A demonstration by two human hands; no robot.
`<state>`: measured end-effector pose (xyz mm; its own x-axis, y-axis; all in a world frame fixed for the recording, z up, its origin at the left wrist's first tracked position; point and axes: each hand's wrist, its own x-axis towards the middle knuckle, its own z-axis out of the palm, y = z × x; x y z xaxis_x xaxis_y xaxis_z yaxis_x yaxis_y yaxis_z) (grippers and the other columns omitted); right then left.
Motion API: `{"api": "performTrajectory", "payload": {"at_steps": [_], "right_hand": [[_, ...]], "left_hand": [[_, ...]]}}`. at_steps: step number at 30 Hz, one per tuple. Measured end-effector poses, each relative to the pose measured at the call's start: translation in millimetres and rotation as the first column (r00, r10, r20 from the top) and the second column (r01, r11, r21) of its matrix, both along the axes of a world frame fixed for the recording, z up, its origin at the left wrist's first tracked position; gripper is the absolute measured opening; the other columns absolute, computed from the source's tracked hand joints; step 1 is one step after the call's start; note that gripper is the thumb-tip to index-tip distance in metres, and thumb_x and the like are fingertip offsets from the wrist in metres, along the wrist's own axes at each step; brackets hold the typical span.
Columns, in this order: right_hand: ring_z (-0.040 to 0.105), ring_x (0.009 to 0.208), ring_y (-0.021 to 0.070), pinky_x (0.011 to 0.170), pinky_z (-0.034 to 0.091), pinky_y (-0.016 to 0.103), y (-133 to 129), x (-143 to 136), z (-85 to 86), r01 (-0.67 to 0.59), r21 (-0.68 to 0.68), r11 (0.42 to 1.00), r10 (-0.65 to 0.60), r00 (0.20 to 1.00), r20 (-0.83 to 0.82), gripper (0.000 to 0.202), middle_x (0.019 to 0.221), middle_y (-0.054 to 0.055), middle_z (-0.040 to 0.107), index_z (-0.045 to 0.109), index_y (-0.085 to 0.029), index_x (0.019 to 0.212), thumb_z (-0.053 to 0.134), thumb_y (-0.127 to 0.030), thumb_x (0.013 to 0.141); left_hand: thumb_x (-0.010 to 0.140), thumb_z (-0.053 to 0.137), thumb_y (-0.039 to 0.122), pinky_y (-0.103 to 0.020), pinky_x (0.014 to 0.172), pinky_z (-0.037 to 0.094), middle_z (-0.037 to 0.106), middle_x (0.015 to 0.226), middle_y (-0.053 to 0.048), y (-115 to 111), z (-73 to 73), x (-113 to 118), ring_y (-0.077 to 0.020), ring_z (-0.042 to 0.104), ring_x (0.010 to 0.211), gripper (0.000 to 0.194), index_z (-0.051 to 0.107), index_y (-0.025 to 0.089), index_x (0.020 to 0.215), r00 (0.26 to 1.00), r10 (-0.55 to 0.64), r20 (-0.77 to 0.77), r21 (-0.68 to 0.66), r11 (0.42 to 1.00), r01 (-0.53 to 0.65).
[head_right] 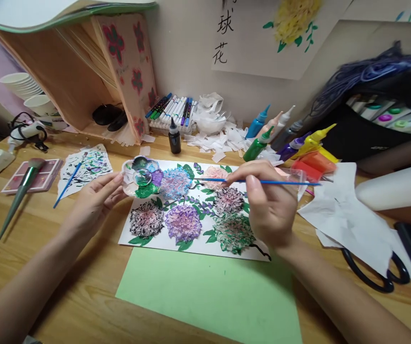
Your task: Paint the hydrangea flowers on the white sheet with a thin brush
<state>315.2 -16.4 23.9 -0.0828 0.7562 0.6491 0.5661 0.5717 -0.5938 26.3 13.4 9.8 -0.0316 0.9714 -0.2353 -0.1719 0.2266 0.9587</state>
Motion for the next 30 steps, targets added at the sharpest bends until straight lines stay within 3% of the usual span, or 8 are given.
{"api": "performTrajectory", "payload": {"at_steps": [3,7,15,25,30], "right_hand": [[0.057,0.073,0.0210,0.071,0.043,0.039,9,6,-8.5,0.083,0.013,0.996,-0.083,0.997,0.006,0.026,0.071,0.002,0.062,0.060,-0.027,0.074,0.041,-0.020,0.090],[0.058,0.075,0.0188,0.073,0.044,0.036,15,5,-18.0,0.014,-0.070,0.997,-0.002,0.986,0.168,0.023,0.075,0.001,0.065,0.061,-0.023,0.077,0.042,-0.019,0.089],[0.060,0.080,0.0178,0.074,0.044,0.033,16,1,-20.8,-0.035,-0.187,0.982,0.066,0.984,0.163,0.022,0.080,0.002,0.065,0.060,-0.022,0.079,0.042,-0.017,0.090],[0.059,0.078,0.0183,0.073,0.044,0.034,18,3,-19.7,-0.005,-0.148,0.989,0.033,0.981,0.190,0.022,0.077,0.002,0.066,0.061,-0.023,0.080,0.042,-0.018,0.089],[0.060,0.080,0.0187,0.075,0.044,0.035,18,2,-21.5,-0.068,-0.184,0.981,0.099,0.981,0.167,0.020,0.081,0.002,0.065,0.060,-0.023,0.081,0.043,-0.018,0.089]], "left_hand": [[0.066,0.078,0.034,-0.017,0.068,0.054,0.072,0.083,-0.002,2,0.1,-3,-0.0102,0.066,0.070,0.024,0.072,0.020,0.085,0.999,0.034,0.006,-0.001,0.999,-0.034],[0.067,0.077,0.034,-0.019,0.070,0.055,0.072,0.085,-0.003,2,0.6,-2,-0.0112,0.065,0.070,0.021,0.073,0.022,0.084,0.999,0.033,-0.001,0.010,0.999,-0.033],[0.072,0.074,0.033,-0.016,0.071,0.054,0.072,0.086,-0.001,2,2.5,-2,-0.0085,0.064,0.069,0.017,0.073,0.023,0.085,1.000,0.002,-0.006,0.016,1.000,-0.001],[0.070,0.076,0.033,-0.015,0.068,0.053,0.072,0.081,0.002,1,4.5,-1,-0.0076,0.064,0.068,0.015,0.073,0.025,0.082,1.000,0.022,-0.001,0.005,1.000,-0.022],[0.072,0.076,0.031,-0.016,0.069,0.053,0.073,0.081,0.003,0,9.9,2,-0.0068,0.062,0.066,0.010,0.074,0.025,0.080,1.000,0.026,0.017,-0.013,1.000,-0.026]]}}
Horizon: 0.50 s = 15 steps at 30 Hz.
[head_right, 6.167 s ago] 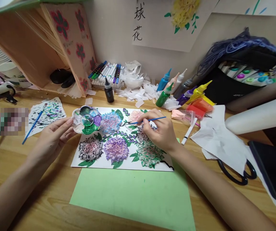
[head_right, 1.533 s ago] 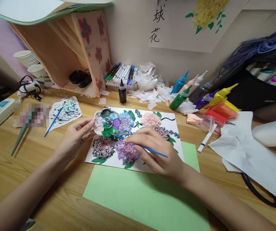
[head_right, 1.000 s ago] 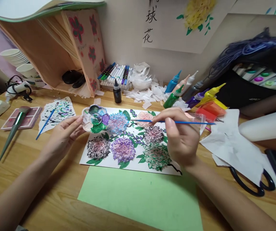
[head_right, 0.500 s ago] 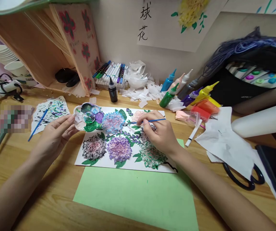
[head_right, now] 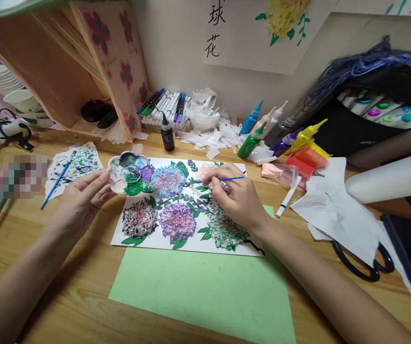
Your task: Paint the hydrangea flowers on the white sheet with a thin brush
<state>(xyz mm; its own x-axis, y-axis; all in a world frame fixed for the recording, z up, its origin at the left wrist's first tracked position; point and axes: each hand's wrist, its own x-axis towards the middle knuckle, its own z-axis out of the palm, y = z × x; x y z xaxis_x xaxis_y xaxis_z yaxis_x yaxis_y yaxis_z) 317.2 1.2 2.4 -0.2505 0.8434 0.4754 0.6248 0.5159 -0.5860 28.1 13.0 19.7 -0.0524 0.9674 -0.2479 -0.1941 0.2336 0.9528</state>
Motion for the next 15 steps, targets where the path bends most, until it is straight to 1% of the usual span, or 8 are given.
{"api": "performTrajectory", "payload": {"at_steps": [3,7,11,15], "right_hand": [[0.059,0.079,0.0189,0.074,0.044,0.036,-0.1,0.9,-0.3,0.004,0.000,1.000,-0.004,1.000,0.017,0.021,0.078,0.002,0.064,0.060,-0.024,0.080,0.042,-0.018,0.089],[0.059,0.076,0.0183,0.073,0.044,0.035,-0.2,1.8,1.0,0.007,0.024,1.000,-0.008,1.000,0.016,0.022,0.076,0.002,0.064,0.061,-0.023,0.079,0.042,-0.017,0.089],[0.060,0.080,0.0183,0.075,0.044,0.034,-0.2,0.6,0.1,0.010,0.008,1.000,-0.010,1.000,-0.005,0.021,0.081,0.003,0.065,0.061,-0.023,0.082,0.042,-0.018,0.090],[0.060,0.082,0.0186,0.076,0.044,0.035,0.3,0.5,-1.1,-0.008,-0.017,1.000,0.009,1.000,0.019,0.021,0.082,0.003,0.065,0.062,-0.023,0.082,0.042,-0.019,0.090]], "left_hand": [[0.071,0.076,0.030,-0.016,0.069,0.054,0.073,0.081,0.003,-0.3,0.4,0.2,-0.0074,0.062,0.066,0.010,0.075,0.024,0.080,1.000,0.015,0.002,0.004,1.000,-0.015],[0.073,0.075,0.029,-0.014,0.069,0.053,0.073,0.082,0.005,-0.8,-0.1,0.0,-0.0063,0.063,0.068,0.008,0.075,0.025,0.080,1.000,-0.001,0.003,0.011,1.000,0.001],[0.073,0.074,0.031,-0.015,0.070,0.054,0.074,0.085,0.004,-0.9,0.1,0.0,-0.0077,0.065,0.072,0.011,0.075,0.025,0.082,1.000,-0.002,-0.012,0.014,1.000,0.002],[0.073,0.074,0.031,-0.015,0.071,0.053,0.073,0.085,0.004,-0.8,0.0,-0.4,-0.0069,0.064,0.073,0.011,0.074,0.025,0.082,1.000,-0.005,-0.015,0.007,1.000,0.005]]}}
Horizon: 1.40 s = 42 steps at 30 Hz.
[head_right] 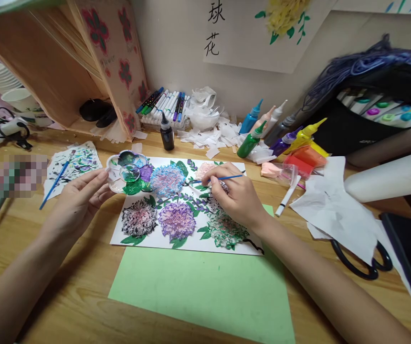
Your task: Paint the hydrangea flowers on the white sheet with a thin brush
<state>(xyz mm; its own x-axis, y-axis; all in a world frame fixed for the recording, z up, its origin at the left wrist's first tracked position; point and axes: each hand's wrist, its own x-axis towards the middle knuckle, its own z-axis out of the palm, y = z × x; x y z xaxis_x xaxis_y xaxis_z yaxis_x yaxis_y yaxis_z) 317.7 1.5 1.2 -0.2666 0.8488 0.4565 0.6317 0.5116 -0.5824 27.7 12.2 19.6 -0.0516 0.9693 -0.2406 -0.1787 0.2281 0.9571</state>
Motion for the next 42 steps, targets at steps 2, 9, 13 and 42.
{"api": "performTrajectory", "payload": {"at_steps": [2,9,13,42], "right_hand": [[0.060,0.080,0.0186,0.075,0.045,0.035,0,1,0.8,0.006,0.005,1.000,-0.006,1.000,0.010,0.022,0.080,0.003,0.065,0.062,-0.023,0.081,0.042,-0.020,0.090],[0.059,0.074,0.0198,0.072,0.045,0.038,-9,-2,9.2,0.069,0.187,0.980,-0.040,0.987,-0.154,0.025,0.074,0.002,0.065,0.063,-0.027,0.081,0.041,-0.020,0.090],[0.060,0.078,0.0225,0.074,0.047,0.041,-25,-11,18.9,0.012,0.216,0.976,0.052,0.957,-0.285,0.026,0.077,0.002,0.067,0.064,-0.031,0.091,0.040,-0.021,0.091],[0.058,0.076,0.0184,0.072,0.043,0.036,-1,1,-2.8,0.073,0.104,0.992,-0.063,0.993,-0.100,0.022,0.075,0.002,0.063,0.060,-0.023,0.077,0.041,-0.019,0.089]], "left_hand": [[0.073,0.075,0.031,-0.015,0.070,0.053,0.073,0.085,0.004,0,-0.3,0,-0.0071,0.064,0.072,0.012,0.074,0.025,0.083,1.000,-0.003,0.003,0.002,1.000,0.003],[0.070,0.076,0.031,-0.016,0.068,0.054,0.072,0.084,0.000,1,-6.4,-1,-0.0088,0.064,0.071,0.015,0.073,0.023,0.082,1.000,0.006,0.005,0.006,1.000,-0.006],[0.069,0.076,0.034,-0.019,0.070,0.054,0.073,0.091,-0.004,0,-10.1,1,-0.0116,0.066,0.075,0.024,0.073,0.020,0.088,0.999,-0.030,-0.012,0.012,0.999,0.030],[0.065,0.078,0.037,-0.022,0.071,0.055,0.073,0.088,-0.005,-1,-10.4,4,-0.0148,0.068,0.079,0.024,0.073,0.022,0.083,0.998,-0.050,-0.037,0.022,0.998,0.051]]}}
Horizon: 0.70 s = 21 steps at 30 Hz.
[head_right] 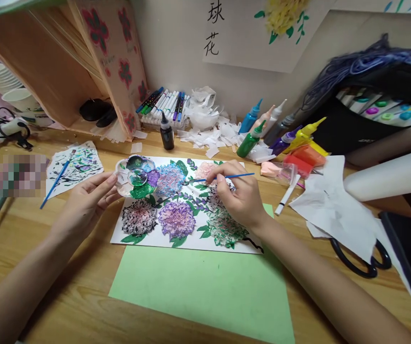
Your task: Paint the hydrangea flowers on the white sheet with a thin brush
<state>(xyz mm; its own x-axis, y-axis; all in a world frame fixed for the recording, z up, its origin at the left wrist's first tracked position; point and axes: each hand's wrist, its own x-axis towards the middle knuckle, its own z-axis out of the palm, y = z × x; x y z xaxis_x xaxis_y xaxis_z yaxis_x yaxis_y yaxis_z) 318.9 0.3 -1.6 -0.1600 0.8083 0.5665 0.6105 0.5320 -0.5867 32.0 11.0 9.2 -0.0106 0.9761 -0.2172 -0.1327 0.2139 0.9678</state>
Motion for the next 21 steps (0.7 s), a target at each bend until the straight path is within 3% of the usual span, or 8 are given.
{"api": "performTrajectory", "payload": {"at_steps": [7,21], "right_hand": [[0.058,0.078,0.0182,0.074,0.043,0.035,0.2,-2.6,-2.1,-0.037,-0.099,0.994,0.037,0.999,-0.004,0.020,0.078,0.002,0.062,0.058,-0.023,0.079,0.041,-0.020,0.090],[0.057,0.078,0.0186,0.073,0.043,0.035,1.2,-1.5,0.4,-0.043,-0.082,0.996,0.046,0.998,0.031,0.021,0.078,0.003,0.062,0.058,-0.023,0.079,0.041,-0.018,0.089]], "left_hand": [[0.068,0.077,0.036,-0.020,0.071,0.054,0.073,0.088,-0.004,-0.4,1.1,0.7,-0.0130,0.067,0.078,0.022,0.073,0.022,0.084,1.000,-0.003,-0.002,-0.008,1.000,0.003],[0.070,0.076,0.032,-0.015,0.068,0.054,0.073,0.086,-0.002,0.2,-0.9,-0.5,-0.0096,0.065,0.072,0.014,0.073,0.023,0.081,0.999,0.007,0.039,0.002,1.000,-0.007]]}}
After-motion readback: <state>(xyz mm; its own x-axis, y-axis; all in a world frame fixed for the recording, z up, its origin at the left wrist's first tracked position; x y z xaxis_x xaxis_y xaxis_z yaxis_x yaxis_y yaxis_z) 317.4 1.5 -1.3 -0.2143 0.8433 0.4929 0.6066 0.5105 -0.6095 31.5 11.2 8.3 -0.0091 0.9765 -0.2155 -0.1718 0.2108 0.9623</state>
